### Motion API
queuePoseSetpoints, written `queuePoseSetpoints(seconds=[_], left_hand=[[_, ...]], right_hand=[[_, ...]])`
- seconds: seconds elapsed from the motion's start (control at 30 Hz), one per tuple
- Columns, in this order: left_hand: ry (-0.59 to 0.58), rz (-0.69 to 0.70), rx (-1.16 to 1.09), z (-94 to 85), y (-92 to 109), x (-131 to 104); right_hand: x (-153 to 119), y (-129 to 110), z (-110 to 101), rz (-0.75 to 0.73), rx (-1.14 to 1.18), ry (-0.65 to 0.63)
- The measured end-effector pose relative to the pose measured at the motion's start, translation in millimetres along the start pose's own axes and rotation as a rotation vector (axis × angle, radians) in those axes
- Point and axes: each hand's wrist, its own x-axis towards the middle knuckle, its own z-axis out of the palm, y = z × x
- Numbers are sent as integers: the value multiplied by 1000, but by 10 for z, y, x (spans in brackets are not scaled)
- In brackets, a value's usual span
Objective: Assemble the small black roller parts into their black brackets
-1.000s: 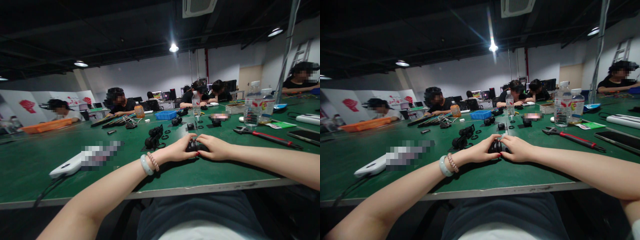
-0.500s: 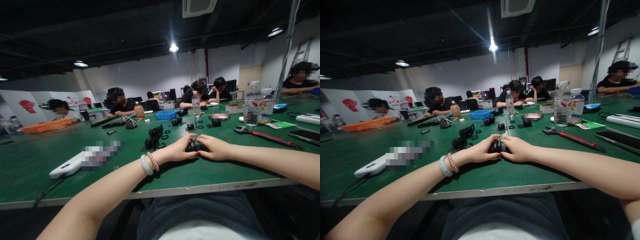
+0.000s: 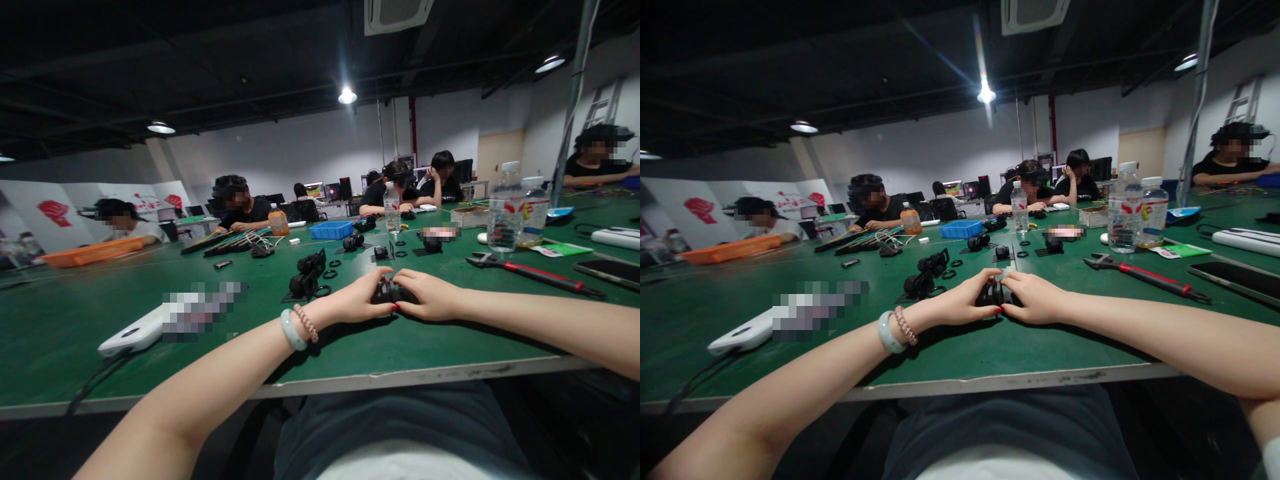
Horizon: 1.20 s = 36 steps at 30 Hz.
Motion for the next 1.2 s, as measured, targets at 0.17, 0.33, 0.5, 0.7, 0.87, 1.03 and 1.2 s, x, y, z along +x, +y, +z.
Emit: queuePoseSetpoints(seconds=[0.17, 0.33, 0.5, 0.7, 0.87, 1.03, 1.2], left_hand=[[0, -4, 0, -2, 7, 3], [5, 0, -13, 0, 6, 3], [13, 12, -23, 2, 6, 6], [13, 24, -31, 4, 3, 9], [14, 24, -32, 5, -4, 10], [14, 18, -35, 1, 4, 7], [11, 13, -38, -1, 9, 5]], right_hand=[[-4, 3, 6, 9, -4, 5], [-9, -3, 7, 10, 7, 23], [-13, -7, 3, 4, 36, 42], [-18, -2, 12, -14, 64, 65], [-22, -8, 6, -23, 58, 77], [-26, -25, -14, -36, 57, 94], [-30, -37, -28, -40, 48, 98]])
